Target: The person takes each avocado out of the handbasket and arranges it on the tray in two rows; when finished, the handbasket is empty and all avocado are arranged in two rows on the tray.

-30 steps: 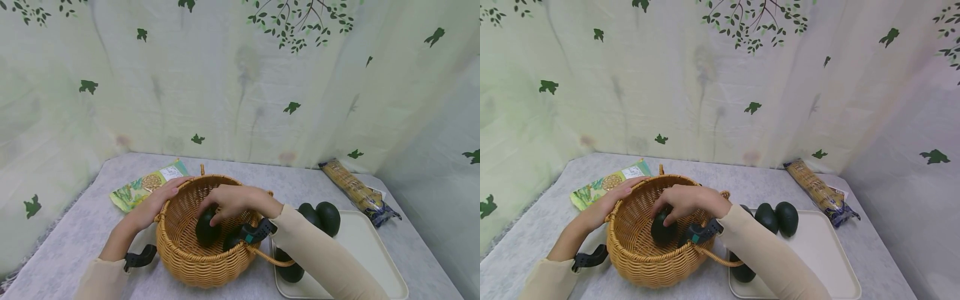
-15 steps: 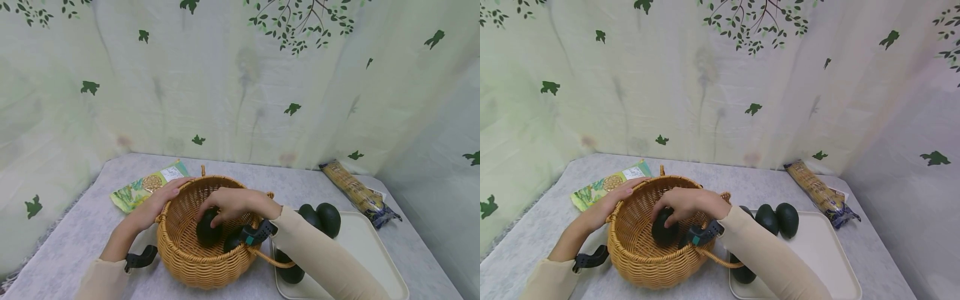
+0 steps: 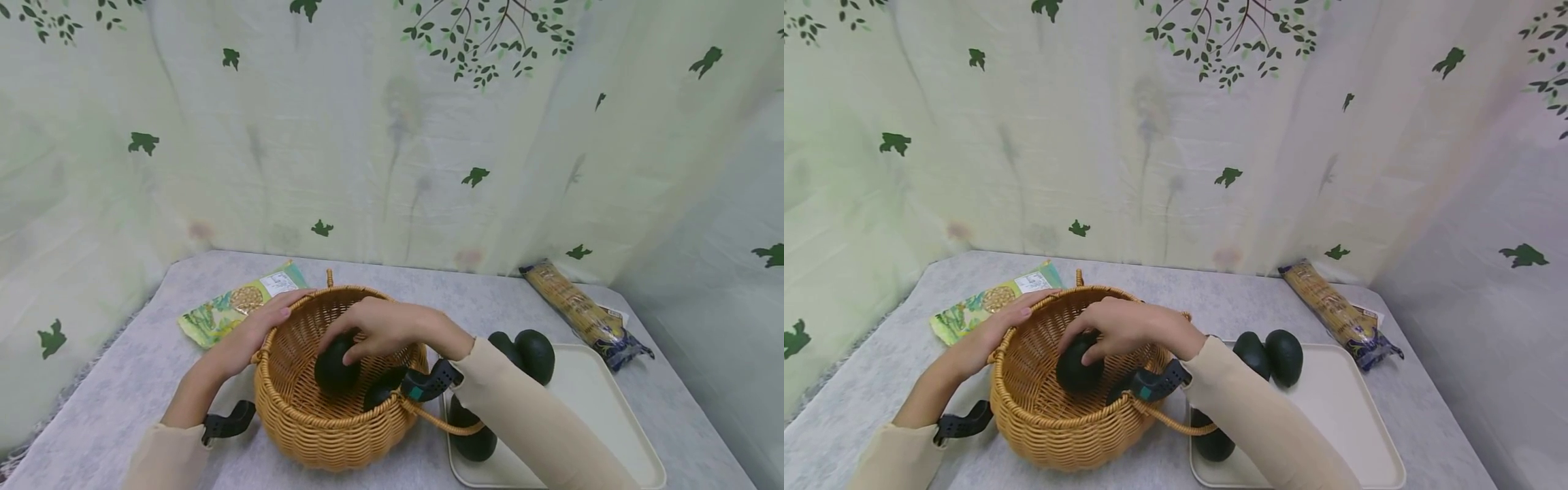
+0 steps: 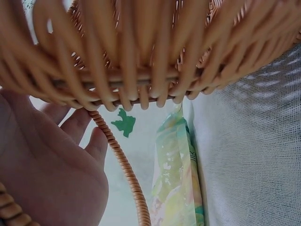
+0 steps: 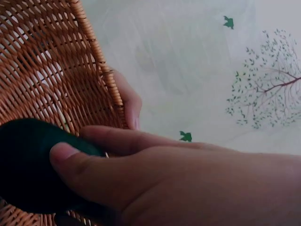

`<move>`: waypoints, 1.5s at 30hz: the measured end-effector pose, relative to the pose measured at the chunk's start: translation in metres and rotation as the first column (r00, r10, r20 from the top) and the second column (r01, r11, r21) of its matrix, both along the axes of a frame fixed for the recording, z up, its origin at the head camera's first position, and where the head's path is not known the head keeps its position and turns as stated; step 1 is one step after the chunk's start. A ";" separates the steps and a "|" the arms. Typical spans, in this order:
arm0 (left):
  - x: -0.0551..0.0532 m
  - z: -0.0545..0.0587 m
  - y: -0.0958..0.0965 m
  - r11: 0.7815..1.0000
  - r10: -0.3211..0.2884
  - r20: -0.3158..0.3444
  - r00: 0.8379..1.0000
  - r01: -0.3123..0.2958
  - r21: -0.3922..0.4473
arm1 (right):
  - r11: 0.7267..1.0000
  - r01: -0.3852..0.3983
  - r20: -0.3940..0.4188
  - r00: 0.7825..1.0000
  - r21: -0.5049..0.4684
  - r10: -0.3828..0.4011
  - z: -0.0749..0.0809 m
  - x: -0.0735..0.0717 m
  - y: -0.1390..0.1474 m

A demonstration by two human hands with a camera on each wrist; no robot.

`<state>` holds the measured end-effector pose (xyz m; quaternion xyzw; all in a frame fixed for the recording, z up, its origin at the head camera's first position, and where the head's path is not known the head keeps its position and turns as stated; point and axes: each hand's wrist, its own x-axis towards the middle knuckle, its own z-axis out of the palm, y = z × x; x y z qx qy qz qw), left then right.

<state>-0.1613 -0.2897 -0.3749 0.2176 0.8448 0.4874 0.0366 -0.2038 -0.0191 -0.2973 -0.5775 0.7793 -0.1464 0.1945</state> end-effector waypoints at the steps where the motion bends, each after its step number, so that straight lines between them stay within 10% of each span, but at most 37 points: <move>1: 0.000 0.000 0.000 1.000 0.001 0.001 1.000 -0.001 0.000 | 1.000 0.002 -0.001 1.000 -0.006 -0.002 0.001 0.001 0.002; 45: 0.001 0.000 0.001 1.000 0.007 -0.015 1.000 -0.007 0.003 | 0.950 0.182 0.143 0.978 -0.254 -0.149 0.034 0.025 0.082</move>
